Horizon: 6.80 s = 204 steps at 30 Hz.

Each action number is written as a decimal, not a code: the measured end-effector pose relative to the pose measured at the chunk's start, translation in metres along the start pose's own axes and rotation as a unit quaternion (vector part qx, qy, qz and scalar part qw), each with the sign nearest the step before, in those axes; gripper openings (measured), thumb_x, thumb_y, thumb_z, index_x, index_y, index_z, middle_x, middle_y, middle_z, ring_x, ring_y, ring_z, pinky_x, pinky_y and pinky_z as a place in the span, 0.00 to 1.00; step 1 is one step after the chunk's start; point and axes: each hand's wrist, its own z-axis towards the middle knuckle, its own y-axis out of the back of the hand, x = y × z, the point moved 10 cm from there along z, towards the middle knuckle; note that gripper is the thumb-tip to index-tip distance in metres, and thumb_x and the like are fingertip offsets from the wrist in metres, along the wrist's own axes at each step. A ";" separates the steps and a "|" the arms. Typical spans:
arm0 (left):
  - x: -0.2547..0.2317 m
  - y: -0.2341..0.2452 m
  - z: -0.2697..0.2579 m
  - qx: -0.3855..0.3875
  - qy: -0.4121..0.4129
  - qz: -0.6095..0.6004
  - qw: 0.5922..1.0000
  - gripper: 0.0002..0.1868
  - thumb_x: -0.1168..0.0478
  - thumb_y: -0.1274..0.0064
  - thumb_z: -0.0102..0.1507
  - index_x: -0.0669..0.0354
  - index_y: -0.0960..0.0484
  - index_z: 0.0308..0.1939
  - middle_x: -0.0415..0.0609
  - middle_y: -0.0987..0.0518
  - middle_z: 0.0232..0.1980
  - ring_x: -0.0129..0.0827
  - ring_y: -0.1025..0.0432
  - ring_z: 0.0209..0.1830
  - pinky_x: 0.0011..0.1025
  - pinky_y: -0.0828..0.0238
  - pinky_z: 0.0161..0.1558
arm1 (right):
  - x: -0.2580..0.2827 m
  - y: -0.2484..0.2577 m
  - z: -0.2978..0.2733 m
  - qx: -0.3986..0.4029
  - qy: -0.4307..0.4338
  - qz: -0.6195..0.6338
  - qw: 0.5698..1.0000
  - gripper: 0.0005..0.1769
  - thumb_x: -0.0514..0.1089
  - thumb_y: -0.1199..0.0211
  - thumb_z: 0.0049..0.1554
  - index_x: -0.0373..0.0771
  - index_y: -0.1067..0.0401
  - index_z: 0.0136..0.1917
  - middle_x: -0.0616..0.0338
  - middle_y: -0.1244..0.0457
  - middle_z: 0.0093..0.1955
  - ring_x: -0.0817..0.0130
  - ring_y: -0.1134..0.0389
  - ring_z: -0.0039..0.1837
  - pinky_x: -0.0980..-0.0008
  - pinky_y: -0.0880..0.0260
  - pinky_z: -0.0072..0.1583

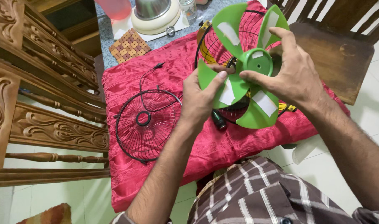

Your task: The person removes the front grill and fan blade from a table fan, then uses a screwdriver to loosen screws on the motor housing and cage. The blade and grill are set aside on the table.

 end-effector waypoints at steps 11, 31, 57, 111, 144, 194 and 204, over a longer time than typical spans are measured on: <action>0.006 0.058 -0.018 -0.024 0.035 -0.130 0.991 0.14 0.68 0.43 0.67 0.69 0.19 0.56 0.57 0.15 0.54 0.34 0.19 0.49 0.32 0.19 0.54 | 0.010 0.013 -0.026 -0.133 0.062 0.006 0.989 0.17 0.45 0.32 0.64 0.34 0.27 0.61 0.50 0.33 0.55 0.55 0.41 0.67 0.58 0.34 0.64; 0.031 0.183 -0.081 -0.122 0.036 -0.220 0.967 0.13 0.67 0.42 0.67 0.64 0.21 0.55 0.58 0.16 0.57 0.40 0.20 0.55 0.39 0.21 0.59 | 0.053 -0.051 -0.027 -0.045 -0.010 0.175 0.983 0.17 0.36 0.38 0.68 0.28 0.30 0.68 0.47 0.29 0.52 0.66 0.26 0.45 0.70 0.23 0.45; 0.128 0.345 -0.182 -0.365 0.111 -0.163 0.910 0.14 0.66 0.43 0.66 0.64 0.24 0.55 0.55 0.17 0.51 0.40 0.19 0.49 0.39 0.17 0.48 | 0.123 -0.245 -0.059 0.287 0.055 0.101 0.951 0.34 0.49 0.34 0.56 0.41 0.39 0.72 0.45 0.45 0.73 0.54 0.29 0.55 0.53 0.30 0.61; 0.075 0.140 -0.075 -0.141 0.019 0.356 0.924 0.14 0.60 0.43 0.65 0.64 0.24 0.50 0.53 0.28 0.52 0.34 0.22 0.36 0.34 0.23 0.41 | 0.001 -0.211 -0.107 0.225 -0.160 0.142 0.951 0.23 0.53 0.39 0.60 0.46 0.35 0.65 0.55 0.42 0.64 0.67 0.25 0.49 0.62 0.27 0.54; 0.317 0.064 -0.056 -0.026 0.439 0.236 0.867 0.26 0.48 0.48 0.65 0.77 0.20 0.36 0.60 0.16 0.30 0.44 0.20 0.21 0.38 0.18 0.23 | -0.042 -0.163 -0.159 0.184 -0.232 0.147 0.944 0.17 0.50 0.38 0.58 0.36 0.24 0.53 0.53 0.30 0.48 0.67 0.24 0.44 0.63 0.25 0.48; 0.092 0.006 -0.073 0.280 0.194 0.070 0.938 0.22 0.51 0.39 0.64 0.65 0.22 0.53 0.46 0.16 0.39 0.24 0.24 0.36 0.23 0.25 0.35 | 0.001 -0.108 -0.079 0.098 -0.181 0.494 0.844 0.18 0.46 0.41 0.63 0.33 0.31 0.61 0.56 0.30 0.52 0.70 0.27 0.56 0.69 0.25 0.59; 0.173 -0.001 -0.085 0.363 0.305 0.175 0.863 0.34 0.35 0.50 0.65 0.65 0.16 0.53 0.47 0.14 0.45 0.25 0.22 0.40 0.23 0.25 0.42 | -0.052 -0.079 -0.101 0.026 -0.257 0.453 0.853 0.11 0.49 0.46 0.68 0.39 0.35 0.51 0.64 0.38 0.40 0.77 0.36 0.37 0.74 0.33 0.39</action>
